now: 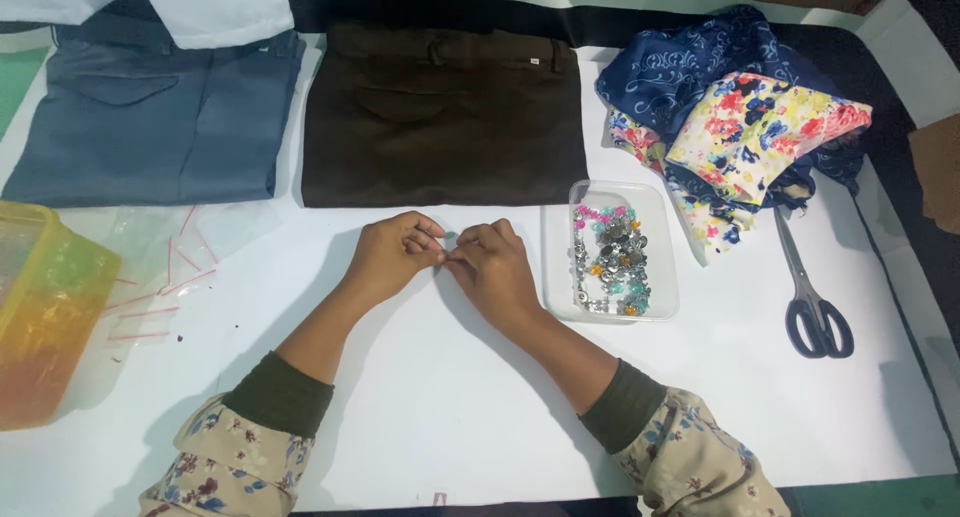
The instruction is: Sort and arrange small decorative buttons on a workbench.
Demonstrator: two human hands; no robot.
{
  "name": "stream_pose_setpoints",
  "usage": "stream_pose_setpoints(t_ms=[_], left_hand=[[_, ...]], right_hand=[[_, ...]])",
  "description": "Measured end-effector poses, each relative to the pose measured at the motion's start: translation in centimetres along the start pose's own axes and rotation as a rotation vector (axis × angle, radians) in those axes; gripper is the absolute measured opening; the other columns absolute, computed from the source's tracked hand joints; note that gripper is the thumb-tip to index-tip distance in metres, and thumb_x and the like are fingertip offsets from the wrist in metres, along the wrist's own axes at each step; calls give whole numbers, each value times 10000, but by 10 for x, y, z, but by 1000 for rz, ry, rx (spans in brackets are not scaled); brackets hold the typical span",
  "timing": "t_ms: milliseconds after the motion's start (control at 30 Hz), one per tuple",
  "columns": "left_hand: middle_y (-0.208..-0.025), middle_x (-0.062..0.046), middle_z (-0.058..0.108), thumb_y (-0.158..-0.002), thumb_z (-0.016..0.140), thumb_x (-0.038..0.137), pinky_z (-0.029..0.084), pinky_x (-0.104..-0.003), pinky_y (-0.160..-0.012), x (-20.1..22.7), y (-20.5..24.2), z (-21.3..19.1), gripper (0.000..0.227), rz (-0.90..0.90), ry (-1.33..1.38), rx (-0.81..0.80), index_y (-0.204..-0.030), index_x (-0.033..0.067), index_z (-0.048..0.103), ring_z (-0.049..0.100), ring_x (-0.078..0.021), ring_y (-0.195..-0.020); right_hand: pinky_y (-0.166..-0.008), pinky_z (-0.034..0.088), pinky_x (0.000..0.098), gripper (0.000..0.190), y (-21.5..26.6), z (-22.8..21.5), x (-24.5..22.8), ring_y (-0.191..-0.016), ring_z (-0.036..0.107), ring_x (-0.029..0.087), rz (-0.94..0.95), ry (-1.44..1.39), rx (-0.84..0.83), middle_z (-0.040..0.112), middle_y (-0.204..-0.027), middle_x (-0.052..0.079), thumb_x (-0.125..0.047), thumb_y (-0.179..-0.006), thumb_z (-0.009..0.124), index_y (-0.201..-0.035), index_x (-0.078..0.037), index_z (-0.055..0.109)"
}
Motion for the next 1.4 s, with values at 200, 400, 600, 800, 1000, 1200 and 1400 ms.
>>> stream_pose_setpoints(t_ms=[200, 400, 600, 800, 1000, 1200, 1400], left_hand=[[-920, -23, 800, -820, 780, 48, 529, -247, -741, 7, 2, -5, 285, -18, 15, -24, -1086, 144, 739, 674, -120, -795], [-974, -52, 796, -788, 809, 69, 533, -290, -819, 8, 7, -9, 319, 34, 29, -37, -1096, 128, 749, 690, -155, -858], [-1009, -45, 792, -817, 804, 151, 532, -308, -849, 21, 13, -11, 265, 106, -6, 67, -1078, 157, 757, 723, -196, -927], [-875, -9, 767, -774, 831, 144, 547, -355, -768, 37, 0, 35, 204, 642, -31, 223, -958, 184, 751, 693, -253, -772], [-867, 16, 741, -788, 793, 189, 509, -383, -796, 110, -13, 80, 167, 750, -211, 134, -941, 189, 726, 671, -209, -818], [-689, 7, 683, -752, 741, 89, 417, -390, -805, 109, -103, 165, 106, 741, -567, 210, -792, 184, 762, 649, -232, -737], [-599, -35, 623, -671, 791, 7, 330, -442, -809, 124, -108, 181, 147, 825, -774, 317, -630, 131, 724, 576, -263, -772]], right_hand=[[-822, 477, 330, 49, 2, -7, -9, -1015, 551, 195, 14, 43, -74, 664, -1039, 29, -146, -884, 759, -915, -107, 759], [-791, 444, 356, 53, 17, -14, -15, -976, 548, 203, -122, 22, 39, 625, -1028, 13, -116, -819, 770, -840, -110, 721], [-805, 454, 364, 150, 30, -82, -4, -921, 591, 233, -197, -70, 294, 665, -1028, -9, -99, -761, 797, -848, -204, 734], [-860, 463, 353, 64, 43, -141, 66, -961, 624, 242, 182, 66, 111, 724, -962, 52, -221, -864, 817, -867, -161, 794], [-849, 576, 429, 184, 38, -179, 79, -982, 716, 323, 475, 177, -162, 762, -995, 135, -66, -814, 785, -982, -126, 829], [-736, 572, 479, 161, 9, -144, 153, -854, 714, 382, 305, 316, -66, 752, -851, 97, -132, -847, 711, -975, -164, 804], [-702, 602, 409, 157, 0, -101, 194, -775, 718, 317, 198, 459, -44, 719, -784, 91, -133, -831, 681, -910, -190, 804]])
Point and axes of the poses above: each hand's wrist, its own y-axis away from the middle knuckle, its own z-axis out of the palm, x = y × z, the point moved 3 cm from there along -y, towards the middle knuckle
